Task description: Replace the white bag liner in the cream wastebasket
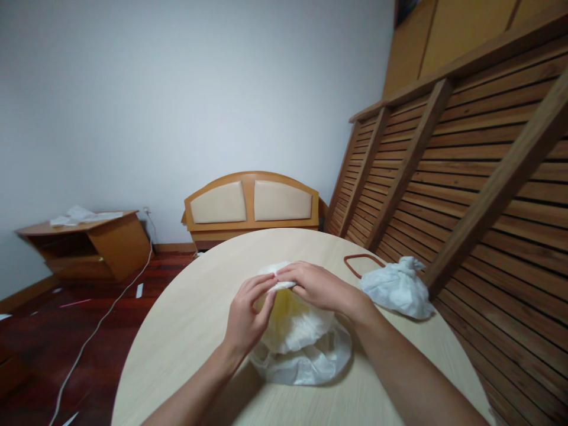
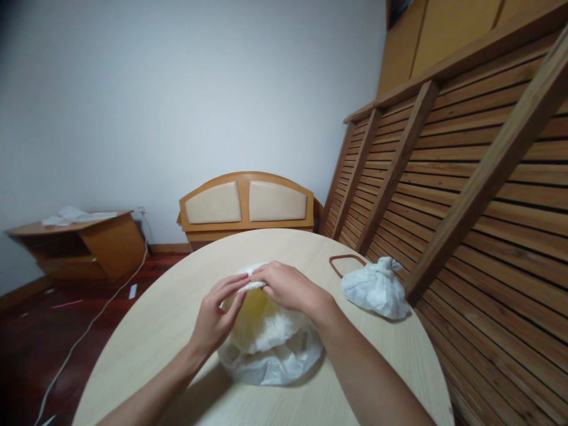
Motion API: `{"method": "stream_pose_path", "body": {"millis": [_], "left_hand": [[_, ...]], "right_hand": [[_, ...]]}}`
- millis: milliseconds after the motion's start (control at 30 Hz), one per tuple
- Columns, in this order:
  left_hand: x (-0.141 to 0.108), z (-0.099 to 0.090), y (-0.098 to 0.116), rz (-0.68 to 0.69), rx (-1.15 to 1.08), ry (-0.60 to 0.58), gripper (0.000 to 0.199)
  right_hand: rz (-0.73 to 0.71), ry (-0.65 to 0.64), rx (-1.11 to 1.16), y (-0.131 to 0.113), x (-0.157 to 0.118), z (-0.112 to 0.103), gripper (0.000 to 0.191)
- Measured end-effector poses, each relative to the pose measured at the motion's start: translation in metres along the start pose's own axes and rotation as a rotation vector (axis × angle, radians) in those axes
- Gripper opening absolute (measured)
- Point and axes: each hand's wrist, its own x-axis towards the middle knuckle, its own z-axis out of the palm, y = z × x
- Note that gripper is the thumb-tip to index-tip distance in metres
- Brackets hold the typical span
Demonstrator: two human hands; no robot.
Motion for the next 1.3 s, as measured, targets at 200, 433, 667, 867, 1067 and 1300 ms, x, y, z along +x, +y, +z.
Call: {"method": "stream_pose_path", "body": {"millis": [200, 433, 667, 867, 1067, 1300], "left_hand": [[0.001, -0.003, -0.011, -0.031, 0.049, 0.034, 0.021], [0.004, -0.012, -0.02, -0.095, 0.127, 0.028, 0.027], [0.007, -0.019, -0.024, 0.154, 0.311, -0.013, 0.028], [0.01, -0.02, -0.022, 0.142, 0.391, 0.017, 0.02], [0.011, -0.022, -0.009, 0.212, 0.464, 0.062, 0.035], [0.01, -0.021, -0.016, 0.198, 0.459, 0.032, 0.013]], "right_hand": [[0.006, 0.072, 0.042, 0.005, 0.001, 0.0, 0.043], [0.11, 0.211, 0.058, -0.001, 0.001, -0.01, 0.012], [0.053, 0.251, 0.072, -0.004, 0.004, -0.009, 0.017], [0.091, 0.278, 0.056, 0.002, 0.003, -0.008, 0.019], [0.016, 0.287, 0.044, 0.001, 0.007, -0.002, 0.023], [-0.039, 0.266, 0.03, 0.001, 0.007, -0.002, 0.026]]}}
